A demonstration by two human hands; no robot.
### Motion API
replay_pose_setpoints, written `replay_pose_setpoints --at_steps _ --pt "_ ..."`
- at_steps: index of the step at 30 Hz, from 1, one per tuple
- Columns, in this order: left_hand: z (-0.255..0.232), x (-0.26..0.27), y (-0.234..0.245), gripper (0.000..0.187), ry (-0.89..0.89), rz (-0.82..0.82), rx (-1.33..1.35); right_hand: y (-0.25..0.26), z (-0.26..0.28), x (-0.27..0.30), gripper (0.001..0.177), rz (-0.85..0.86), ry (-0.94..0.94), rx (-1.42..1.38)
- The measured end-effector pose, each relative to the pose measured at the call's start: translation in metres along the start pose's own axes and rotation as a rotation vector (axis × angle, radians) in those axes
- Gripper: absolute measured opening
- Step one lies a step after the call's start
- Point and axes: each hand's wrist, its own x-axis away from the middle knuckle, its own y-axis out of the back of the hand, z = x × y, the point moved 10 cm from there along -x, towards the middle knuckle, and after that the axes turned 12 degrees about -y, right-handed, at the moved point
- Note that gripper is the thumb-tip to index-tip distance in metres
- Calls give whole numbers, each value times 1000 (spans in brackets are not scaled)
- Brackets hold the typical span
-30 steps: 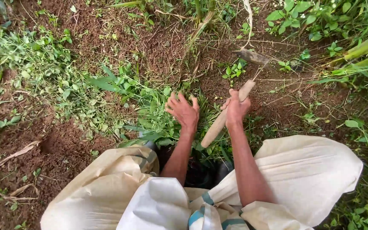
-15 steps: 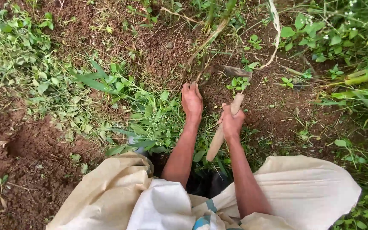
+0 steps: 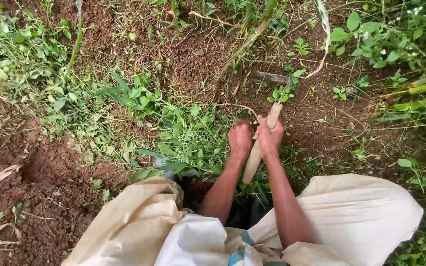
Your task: The person uses a hoe to loosen soil and remove weeds around the base of corn plants. They repeatedly strike the ground with the tool and pull out uprooted weeds by hand.
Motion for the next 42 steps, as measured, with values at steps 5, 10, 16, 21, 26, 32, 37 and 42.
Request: replay_pose_setpoints --at_steps 5,10,16,21,26,32,37,42 --pt "-18 -3 48 21 -29 -19 -105 7 -9 -5 14 -13 -19 -14" --pt "-14 -32 82 61 56 -127 -61 13 -18 -12 10 7 -17 -48" --pt "45 -42 25 35 146 -203 165 24 -13 -12 12 -27 -15 -63" --pt "34 -12 59 31 346 -433 854 27 -13 -14 12 -33 -60 -105" --pt "58 -19 31 31 440 -231 806 23 -27 -21 10 -24 -82 -102" --pt "56 -2 -33 29 316 141 442 23 -15 -15 10 -46 -53 -93" --pt "56 -23 -37 22 211 171 199 24 -4 -9 13 -53 -28 -103" --pt "19 -17 82 29 340 -248 267 25 -8 -7 12 -41 -35 -65"
